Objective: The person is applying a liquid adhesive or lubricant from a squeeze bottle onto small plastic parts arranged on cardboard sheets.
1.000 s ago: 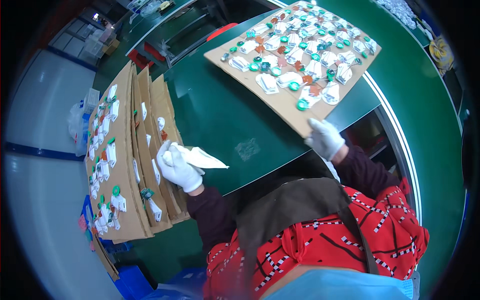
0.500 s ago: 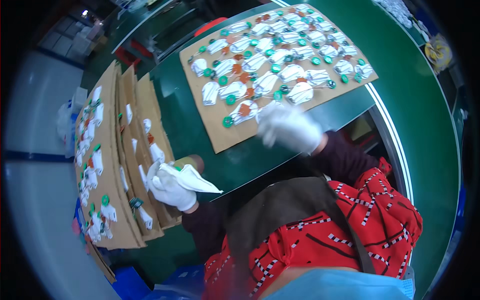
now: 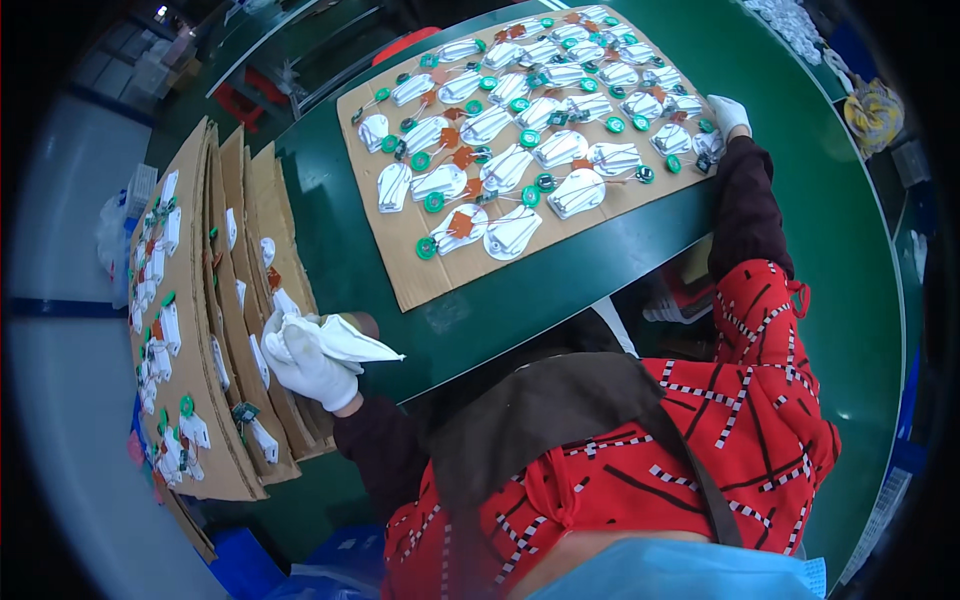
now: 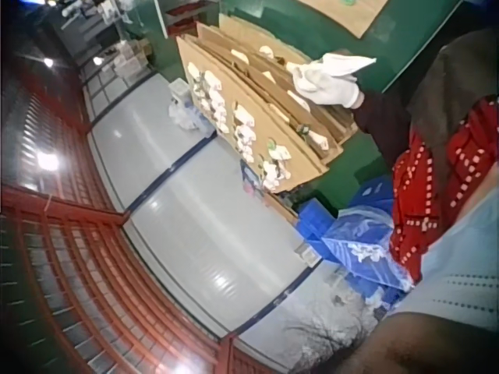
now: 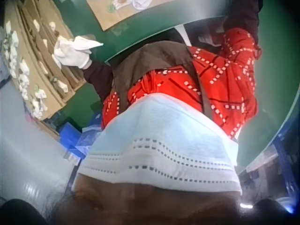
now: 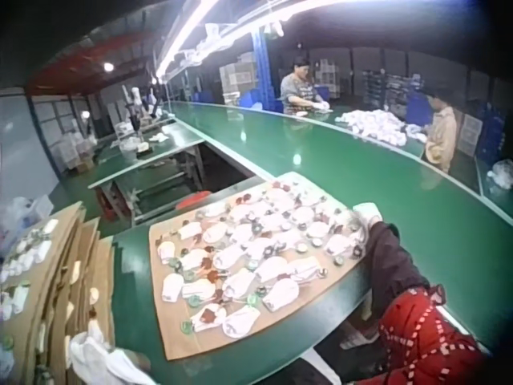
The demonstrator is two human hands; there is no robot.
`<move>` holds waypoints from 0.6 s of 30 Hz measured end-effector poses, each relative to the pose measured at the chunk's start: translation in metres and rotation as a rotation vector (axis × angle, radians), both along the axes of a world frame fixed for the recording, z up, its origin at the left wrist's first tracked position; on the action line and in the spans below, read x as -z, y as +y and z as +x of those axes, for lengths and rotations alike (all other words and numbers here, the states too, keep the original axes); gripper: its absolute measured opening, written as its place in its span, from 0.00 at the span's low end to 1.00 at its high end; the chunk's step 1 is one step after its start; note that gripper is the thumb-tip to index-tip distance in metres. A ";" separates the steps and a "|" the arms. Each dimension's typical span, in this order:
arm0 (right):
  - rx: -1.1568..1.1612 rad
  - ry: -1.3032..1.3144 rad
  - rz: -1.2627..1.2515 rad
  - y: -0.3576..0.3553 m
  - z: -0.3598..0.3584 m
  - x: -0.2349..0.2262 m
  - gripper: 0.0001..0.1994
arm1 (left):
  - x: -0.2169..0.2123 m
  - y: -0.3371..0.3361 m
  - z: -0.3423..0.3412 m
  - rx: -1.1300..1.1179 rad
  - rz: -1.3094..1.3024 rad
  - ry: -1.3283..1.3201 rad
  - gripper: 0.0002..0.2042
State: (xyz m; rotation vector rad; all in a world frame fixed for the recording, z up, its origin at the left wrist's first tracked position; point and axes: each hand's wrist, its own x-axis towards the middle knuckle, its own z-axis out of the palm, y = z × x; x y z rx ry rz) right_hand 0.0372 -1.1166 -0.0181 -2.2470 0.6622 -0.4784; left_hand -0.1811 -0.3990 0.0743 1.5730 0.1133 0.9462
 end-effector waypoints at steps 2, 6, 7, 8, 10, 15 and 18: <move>-0.077 0.204 -0.525 -0.028 0.014 0.010 0.14 | 0.004 -0.003 0.004 0.015 -0.018 -0.021 0.17; -0.382 0.314 -0.935 0.046 0.002 -0.026 0.15 | -0.005 -0.020 -0.007 -0.058 0.015 -0.007 0.16; -0.351 0.232 -0.797 0.041 -0.004 -0.027 0.15 | -0.005 -0.027 -0.008 -0.046 0.006 -0.012 0.16; -0.366 0.231 -0.794 0.039 -0.007 -0.026 0.15 | -0.005 -0.034 -0.009 -0.044 0.039 -0.007 0.16; -0.352 0.189 -0.865 0.041 -0.011 -0.028 0.15 | -0.009 -0.051 -0.013 -0.028 0.001 0.001 0.16; -0.079 -0.091 -0.098 0.045 0.000 0.002 0.12 | -0.014 -0.075 -0.026 0.080 0.071 0.010 0.17; -0.160 -0.322 -0.285 0.042 -0.007 0.017 0.11 | -0.018 -0.106 -0.036 0.125 0.011 0.051 0.17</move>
